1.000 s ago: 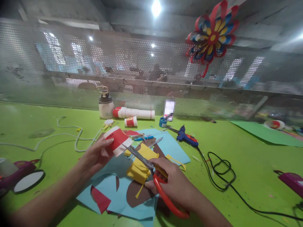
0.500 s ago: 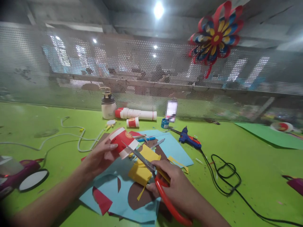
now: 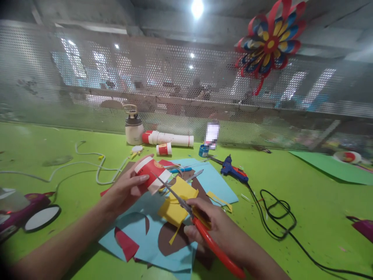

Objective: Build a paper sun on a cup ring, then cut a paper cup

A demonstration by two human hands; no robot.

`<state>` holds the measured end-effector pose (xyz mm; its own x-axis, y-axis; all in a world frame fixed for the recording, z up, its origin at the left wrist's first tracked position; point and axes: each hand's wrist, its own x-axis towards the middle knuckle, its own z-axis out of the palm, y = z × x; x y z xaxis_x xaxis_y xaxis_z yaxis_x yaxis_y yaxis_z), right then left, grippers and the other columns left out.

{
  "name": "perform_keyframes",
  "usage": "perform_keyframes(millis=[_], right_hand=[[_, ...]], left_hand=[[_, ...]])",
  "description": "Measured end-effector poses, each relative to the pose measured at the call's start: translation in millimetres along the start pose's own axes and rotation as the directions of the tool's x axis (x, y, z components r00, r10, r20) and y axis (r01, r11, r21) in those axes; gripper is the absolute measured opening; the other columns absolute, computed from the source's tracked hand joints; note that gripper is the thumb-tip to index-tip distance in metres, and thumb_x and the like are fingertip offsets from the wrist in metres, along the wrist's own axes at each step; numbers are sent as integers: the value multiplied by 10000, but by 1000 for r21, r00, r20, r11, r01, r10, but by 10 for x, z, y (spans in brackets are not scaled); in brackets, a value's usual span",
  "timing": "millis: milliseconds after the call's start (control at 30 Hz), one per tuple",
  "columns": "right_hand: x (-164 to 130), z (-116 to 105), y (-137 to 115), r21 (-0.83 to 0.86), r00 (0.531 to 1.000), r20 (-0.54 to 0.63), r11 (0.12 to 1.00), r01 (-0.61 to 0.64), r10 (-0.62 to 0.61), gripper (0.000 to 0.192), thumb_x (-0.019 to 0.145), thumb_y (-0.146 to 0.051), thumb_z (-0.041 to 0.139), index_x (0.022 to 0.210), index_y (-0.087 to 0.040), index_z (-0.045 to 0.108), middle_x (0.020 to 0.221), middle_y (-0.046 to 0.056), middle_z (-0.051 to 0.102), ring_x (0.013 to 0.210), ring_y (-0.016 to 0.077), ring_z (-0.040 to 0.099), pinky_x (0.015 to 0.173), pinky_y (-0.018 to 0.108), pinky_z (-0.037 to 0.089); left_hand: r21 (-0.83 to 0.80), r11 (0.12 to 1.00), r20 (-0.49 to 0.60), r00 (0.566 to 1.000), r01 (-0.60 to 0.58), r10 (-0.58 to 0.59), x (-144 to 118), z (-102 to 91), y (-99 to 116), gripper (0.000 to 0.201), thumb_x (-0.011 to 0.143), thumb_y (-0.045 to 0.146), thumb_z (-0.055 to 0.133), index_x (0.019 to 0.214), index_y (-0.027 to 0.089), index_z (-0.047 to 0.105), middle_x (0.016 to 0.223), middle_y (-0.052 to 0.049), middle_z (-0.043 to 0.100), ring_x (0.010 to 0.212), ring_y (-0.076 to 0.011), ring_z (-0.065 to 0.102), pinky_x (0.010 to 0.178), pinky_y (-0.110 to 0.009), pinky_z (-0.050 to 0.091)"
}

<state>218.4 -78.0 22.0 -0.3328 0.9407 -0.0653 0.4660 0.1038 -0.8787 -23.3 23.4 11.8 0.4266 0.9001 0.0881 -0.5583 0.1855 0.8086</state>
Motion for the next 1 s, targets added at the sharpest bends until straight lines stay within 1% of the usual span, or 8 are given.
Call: perform_keyframes(millis=[133, 233, 367, 467, 533, 667, 867, 1000], right_hand=[[6, 17, -2, 54, 1000, 2, 999, -5, 5, 391, 868, -434, 577, 1174, -192, 546, 835, 17, 518, 736, 161, 499, 664, 268, 448], [3, 23, -40, 77, 999, 31, 997, -7, 4, 426, 877, -474, 558, 1191, -187, 531, 775, 7, 495, 716, 161, 490, 630, 263, 442], [2, 0, -83, 69, 998, 67, 998, 8, -13, 390, 900, -476, 524, 1166, -191, 523, 801, 9, 501, 714, 150, 475, 632, 257, 434], [-6, -17, -95, 43, 996, 87, 999, 11, -15, 350, 913, -475, 502, 1116, -191, 527, 807, 8, 490, 706, 143, 454, 628, 254, 423], [-19, -23, -102, 34, 996, 90, 999, 13, -16, 353, 912, -484, 504, 1108, -191, 526, 823, 14, 488, 717, 144, 452, 632, 256, 421], [-47, -36, -126, 30, 995, 93, 999, 24, -26, 381, 914, -518, 486, 1128, -205, 518, 866, 29, 505, 755, 156, 477, 646, 260, 431], [-67, -62, -179, -27, 992, 121, 999, 36, -33, 374, 922, -559, 435, 995, -211, 551, 840, 29, 506, 722, 150, 481, 604, 240, 437], [-74, -64, -178, -33, 992, 121, 999, 40, -36, 424, 915, -593, 423, 1042, -206, 541, 856, 33, 500, 746, 150, 479, 609, 231, 443]], left_hand=[[44, 999, 18, 999, -31, 31, 3, 12, -8, 689, 782, 138, 677, 1412, 244, 417, 1172, -101, 693, 1016, -251, 670, 862, -353, 529], [75, 995, 29, 998, -60, 58, 4, 26, -17, 653, 779, 150, 681, 1387, 234, 458, 1136, -104, 706, 974, -252, 680, 826, -352, 538], [89, 995, 41, 998, -54, 50, -3, 44, -26, 550, 786, 175, 673, 1319, 189, 535, 1093, -117, 713, 948, -245, 677, 866, -373, 522], [111, 993, 31, 999, -47, 43, -8, 46, -20, 541, 791, 183, 669, 1316, 193, 536, 1100, -121, 707, 952, -252, 673, 873, -393, 517], [136, 988, 30, 997, -69, 66, -12, 45, -12, 548, 793, 175, 665, 1322, 204, 527, 1129, -121, 696, 976, -254, 664, 874, -389, 516], [168, 981, 71, 994, -95, 84, -22, 43, -5, 482, 804, 183, 651, 1278, 167, 566, 1102, -138, 703, 946, -251, 669, 869, -377, 520], [118, 990, 57, 995, -82, 76, -15, 3, -25, 567, 792, 153, 664, 1333, 228, 512, 1214, -123, 670, 1067, -271, 646, 937, -386, 506], [113, 991, 50, 997, -65, 59, -9, -20, -30, 630, 780, 152, 677, 1369, 242, 473, 1216, -114, 673, 1077, -272, 646, 926, -374, 516]])
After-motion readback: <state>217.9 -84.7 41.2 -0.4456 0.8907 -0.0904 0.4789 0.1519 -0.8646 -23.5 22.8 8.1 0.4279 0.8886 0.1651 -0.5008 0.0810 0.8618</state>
